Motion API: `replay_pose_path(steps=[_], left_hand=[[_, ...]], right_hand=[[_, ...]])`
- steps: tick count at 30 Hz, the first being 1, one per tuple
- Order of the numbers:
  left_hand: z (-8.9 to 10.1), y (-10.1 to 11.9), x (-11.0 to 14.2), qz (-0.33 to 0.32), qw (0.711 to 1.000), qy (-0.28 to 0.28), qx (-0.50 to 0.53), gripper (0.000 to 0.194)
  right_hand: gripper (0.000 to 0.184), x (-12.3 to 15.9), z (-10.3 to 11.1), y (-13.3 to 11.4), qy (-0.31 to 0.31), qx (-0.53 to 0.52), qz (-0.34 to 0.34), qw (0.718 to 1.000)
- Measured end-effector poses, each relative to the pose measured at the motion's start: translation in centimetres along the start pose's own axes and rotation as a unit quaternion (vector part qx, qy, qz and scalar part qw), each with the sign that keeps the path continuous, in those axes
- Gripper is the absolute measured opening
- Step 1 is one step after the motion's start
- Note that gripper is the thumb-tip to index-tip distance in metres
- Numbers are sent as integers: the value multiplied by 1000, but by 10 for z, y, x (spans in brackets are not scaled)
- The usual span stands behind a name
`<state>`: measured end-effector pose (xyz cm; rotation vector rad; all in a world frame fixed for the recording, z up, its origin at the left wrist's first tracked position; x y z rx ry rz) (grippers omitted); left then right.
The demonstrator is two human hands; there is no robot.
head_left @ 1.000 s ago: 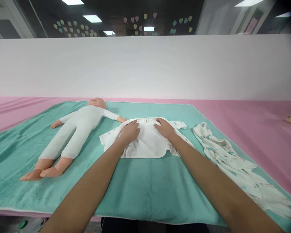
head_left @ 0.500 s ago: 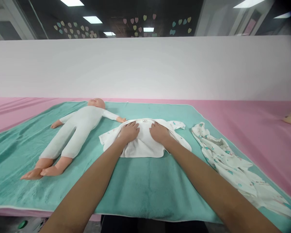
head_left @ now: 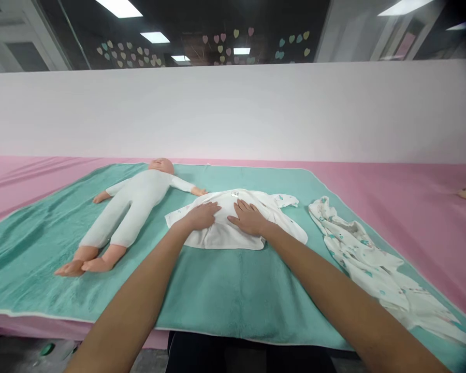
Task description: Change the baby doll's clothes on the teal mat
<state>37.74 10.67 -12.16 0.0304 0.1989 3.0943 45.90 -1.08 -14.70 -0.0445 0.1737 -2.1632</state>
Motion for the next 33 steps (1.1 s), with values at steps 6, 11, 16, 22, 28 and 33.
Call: replay_pose_path(steps=[6,11,16,22,28,33], left_hand=[[25,-41,37,155,980,124,-1,38],[34,-59,59,304,943,136,-22,45],[45,-57,70,355,925,116,-68,52],[33,-46,63,310,948,23,-64,36],[44,-34,62,287,951,63,-98,29],[66,-20,66,286,934,171,-133,26]], right_hand=[[66,30,5,-16,8,25,30,999],[53,61,22,-79,98,22,199,975],[43,74,29,-111,146,28,255,955],[20,73,23,-118,124,46,228,965],[9,78,19,-128,125,46,226,965],[12,76,27,-120,172,-58,155,971]])
Point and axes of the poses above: each hand's wrist, its own x-axis away from the middle knuckle, its own z-axis out of the back of the hand, y = z × x, the point moved 7 cm from there along -x, towards the middle knuckle, and after that the axes turned 5 degrees about -z, right-handed, at the moved point
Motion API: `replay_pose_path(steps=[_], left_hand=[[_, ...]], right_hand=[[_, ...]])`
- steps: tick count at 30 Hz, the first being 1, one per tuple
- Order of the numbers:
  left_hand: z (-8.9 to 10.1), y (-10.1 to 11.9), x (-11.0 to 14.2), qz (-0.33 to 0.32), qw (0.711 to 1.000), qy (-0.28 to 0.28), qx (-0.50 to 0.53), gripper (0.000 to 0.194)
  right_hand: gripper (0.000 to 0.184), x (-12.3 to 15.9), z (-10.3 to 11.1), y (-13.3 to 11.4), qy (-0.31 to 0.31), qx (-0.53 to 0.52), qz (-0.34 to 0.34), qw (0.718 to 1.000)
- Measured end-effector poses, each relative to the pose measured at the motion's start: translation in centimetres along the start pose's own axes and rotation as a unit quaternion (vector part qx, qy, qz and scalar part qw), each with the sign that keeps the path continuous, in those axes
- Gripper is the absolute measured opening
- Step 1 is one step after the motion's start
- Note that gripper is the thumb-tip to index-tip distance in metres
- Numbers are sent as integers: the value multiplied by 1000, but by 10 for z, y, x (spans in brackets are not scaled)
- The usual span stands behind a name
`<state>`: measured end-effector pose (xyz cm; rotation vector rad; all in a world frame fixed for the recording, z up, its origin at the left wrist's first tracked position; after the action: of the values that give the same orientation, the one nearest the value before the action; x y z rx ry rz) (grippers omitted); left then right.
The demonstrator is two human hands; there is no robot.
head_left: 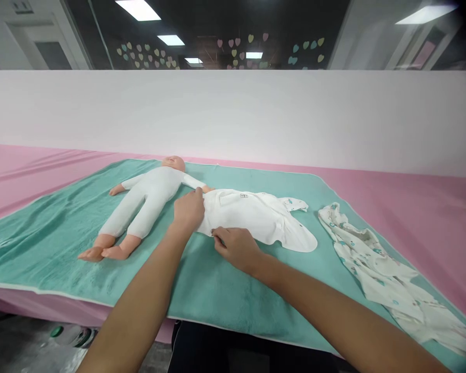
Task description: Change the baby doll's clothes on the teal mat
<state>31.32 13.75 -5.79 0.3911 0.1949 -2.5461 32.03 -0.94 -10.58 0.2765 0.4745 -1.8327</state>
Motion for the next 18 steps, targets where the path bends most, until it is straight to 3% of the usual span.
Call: replay_pose_path(steps=[8,12,15,18], left_hand=[[7,13,2,-45,997,62,26,30],[-4,51,3,-158,974,73,146,31],[-24,90,10,-262,933,-1,248,36],[-49,110,17,-297,915,-92,258,40]], right_hand=[[14,4,-11,-13,-56,-35,88,994],[21,6,-10,-16,-63,-38,117,990],[28,13,-4,-10,-78,-43,112,990],[28,27,9,10,-88,-70,79,991]])
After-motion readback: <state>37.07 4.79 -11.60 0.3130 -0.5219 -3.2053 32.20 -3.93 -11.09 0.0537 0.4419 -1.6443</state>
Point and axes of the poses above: each hand's wrist, its own x-axis away from the middle knuckle, its own z-axis out of the back of the hand, y = z × x, the point moved 7 cm from there along -x, towards the middle knuckle, and after that the axes turned 5 degrees about -z, right-handed, at the moved point
